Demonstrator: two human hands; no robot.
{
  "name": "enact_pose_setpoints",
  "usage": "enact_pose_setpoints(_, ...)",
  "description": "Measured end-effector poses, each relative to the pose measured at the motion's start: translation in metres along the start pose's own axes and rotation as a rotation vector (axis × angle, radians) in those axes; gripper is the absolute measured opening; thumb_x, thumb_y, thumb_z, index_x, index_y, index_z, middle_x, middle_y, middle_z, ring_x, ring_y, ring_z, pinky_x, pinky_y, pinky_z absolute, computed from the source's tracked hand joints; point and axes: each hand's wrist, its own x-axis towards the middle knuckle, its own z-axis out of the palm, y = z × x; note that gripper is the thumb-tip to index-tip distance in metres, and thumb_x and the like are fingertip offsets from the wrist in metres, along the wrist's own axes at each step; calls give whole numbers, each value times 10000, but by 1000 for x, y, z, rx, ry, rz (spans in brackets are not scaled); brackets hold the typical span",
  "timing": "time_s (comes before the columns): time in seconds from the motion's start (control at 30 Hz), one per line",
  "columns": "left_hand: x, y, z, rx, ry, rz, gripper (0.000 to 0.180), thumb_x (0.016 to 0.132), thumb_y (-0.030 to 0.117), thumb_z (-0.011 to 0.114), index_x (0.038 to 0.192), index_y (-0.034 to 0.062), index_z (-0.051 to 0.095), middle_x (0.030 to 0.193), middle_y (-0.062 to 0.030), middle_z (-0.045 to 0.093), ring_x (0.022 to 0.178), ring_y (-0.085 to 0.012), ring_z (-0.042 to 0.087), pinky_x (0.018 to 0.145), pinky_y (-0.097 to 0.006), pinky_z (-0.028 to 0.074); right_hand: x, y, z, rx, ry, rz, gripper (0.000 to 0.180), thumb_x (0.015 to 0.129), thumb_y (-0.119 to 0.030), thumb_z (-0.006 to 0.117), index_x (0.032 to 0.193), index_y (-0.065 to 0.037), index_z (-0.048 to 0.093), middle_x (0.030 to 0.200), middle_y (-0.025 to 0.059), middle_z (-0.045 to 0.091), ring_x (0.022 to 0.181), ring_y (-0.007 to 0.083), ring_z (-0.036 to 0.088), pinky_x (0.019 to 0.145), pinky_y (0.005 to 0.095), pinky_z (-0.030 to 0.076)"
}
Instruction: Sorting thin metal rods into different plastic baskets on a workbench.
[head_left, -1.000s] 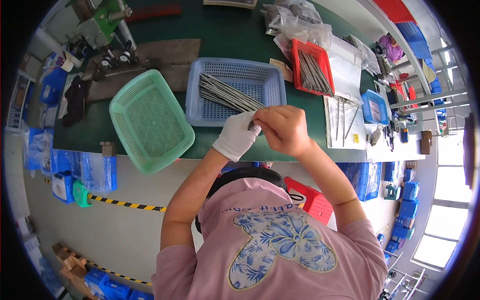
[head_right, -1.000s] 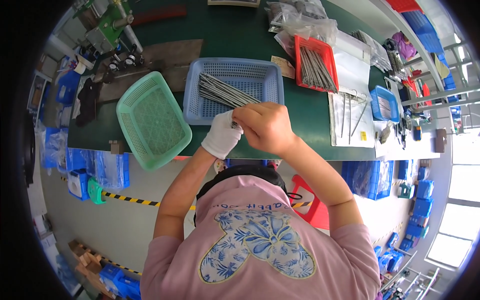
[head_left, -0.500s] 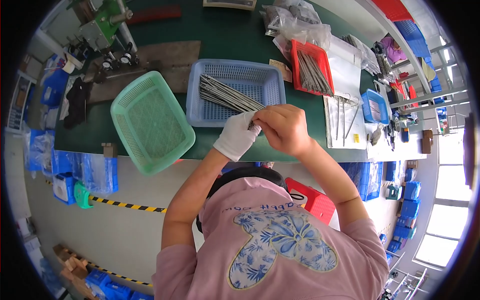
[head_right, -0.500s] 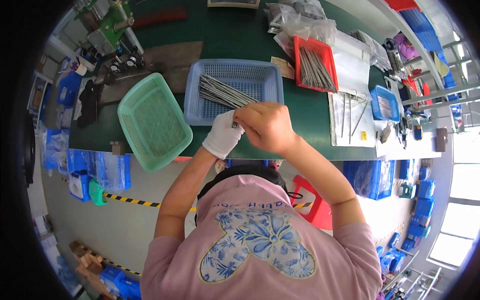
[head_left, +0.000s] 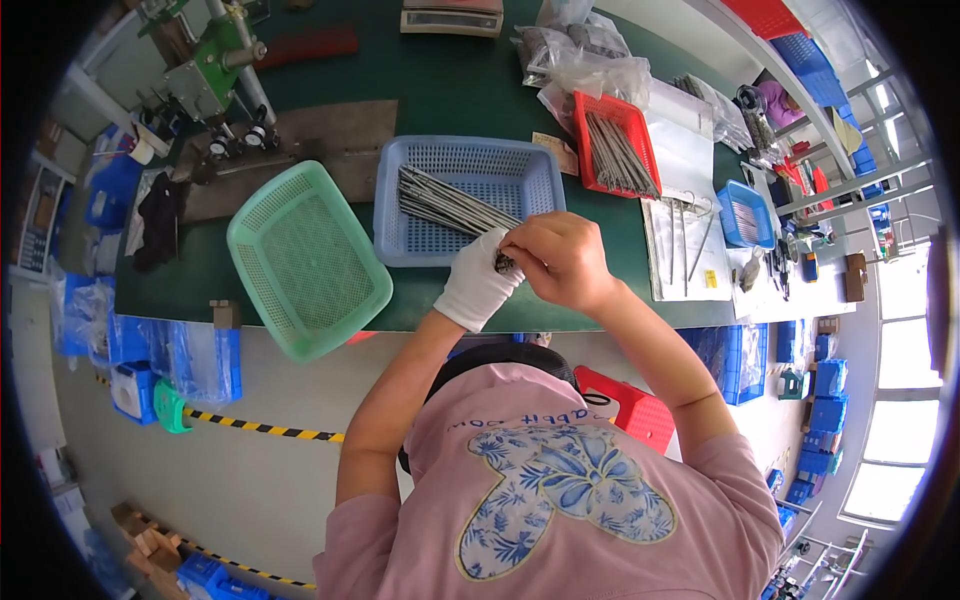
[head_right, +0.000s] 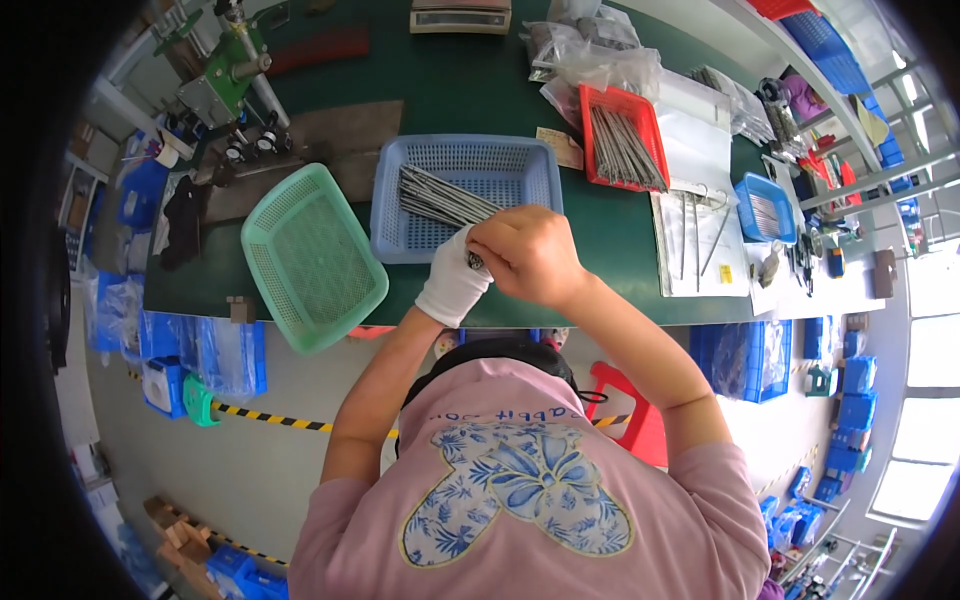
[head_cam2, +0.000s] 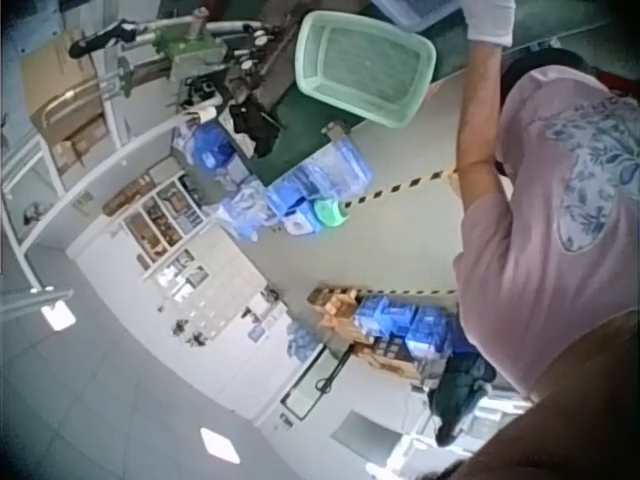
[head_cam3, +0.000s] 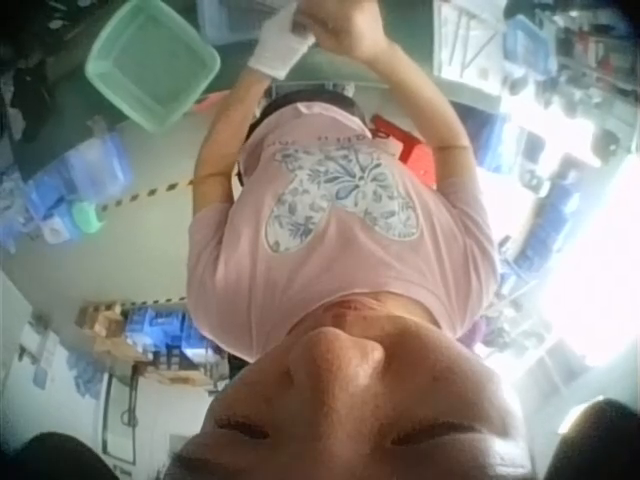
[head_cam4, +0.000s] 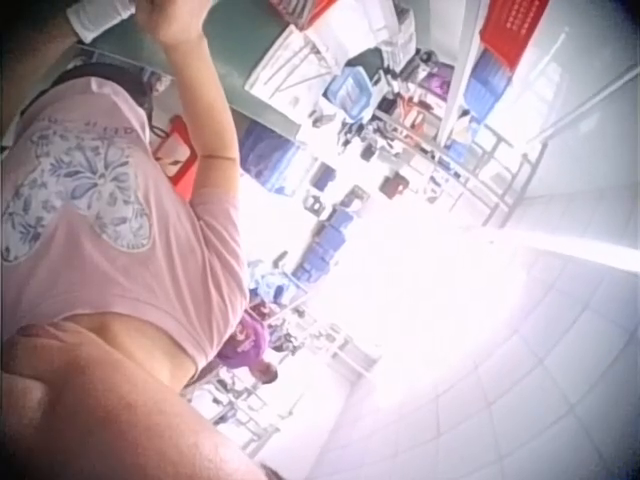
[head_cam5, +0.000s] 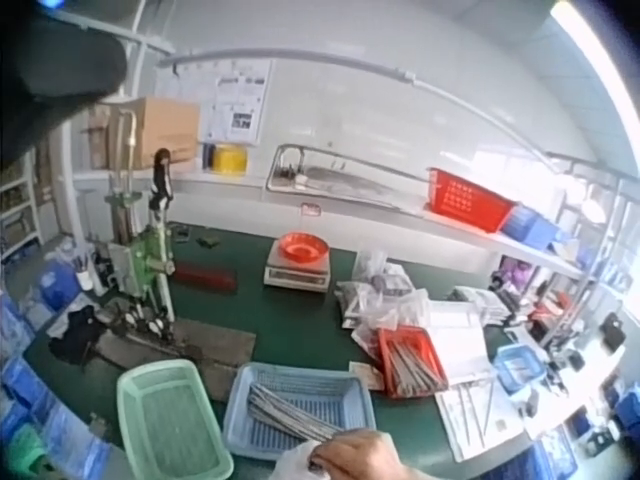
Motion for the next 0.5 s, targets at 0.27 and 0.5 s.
enact_pose_setpoints(0.27, -1, -1, 1, 39, 158, -1, 142, 762, 120, 570, 886, 57, 541, 730, -151, 573, 665, -344, 558, 566, -384, 447, 8, -6, -1, -47, -34, 39, 86, 659, -27, 624, 727, -43, 573, 651, 86, 587, 559, 269, 558, 492, 337, 433)
enact_pose_setpoints(0.5, -1, -7, -1, 69, 68, 55, 168, 762, 178, 559, 885, 63, 548, 742, -153, 575, 674, -354, 552, 567, -397, 445, 3, -1, 11, 40, 34, -52, 111, 648, 9, 613, 743, -36, 574, 659, 97, 586, 585, 281, 573, 537, 337, 465)
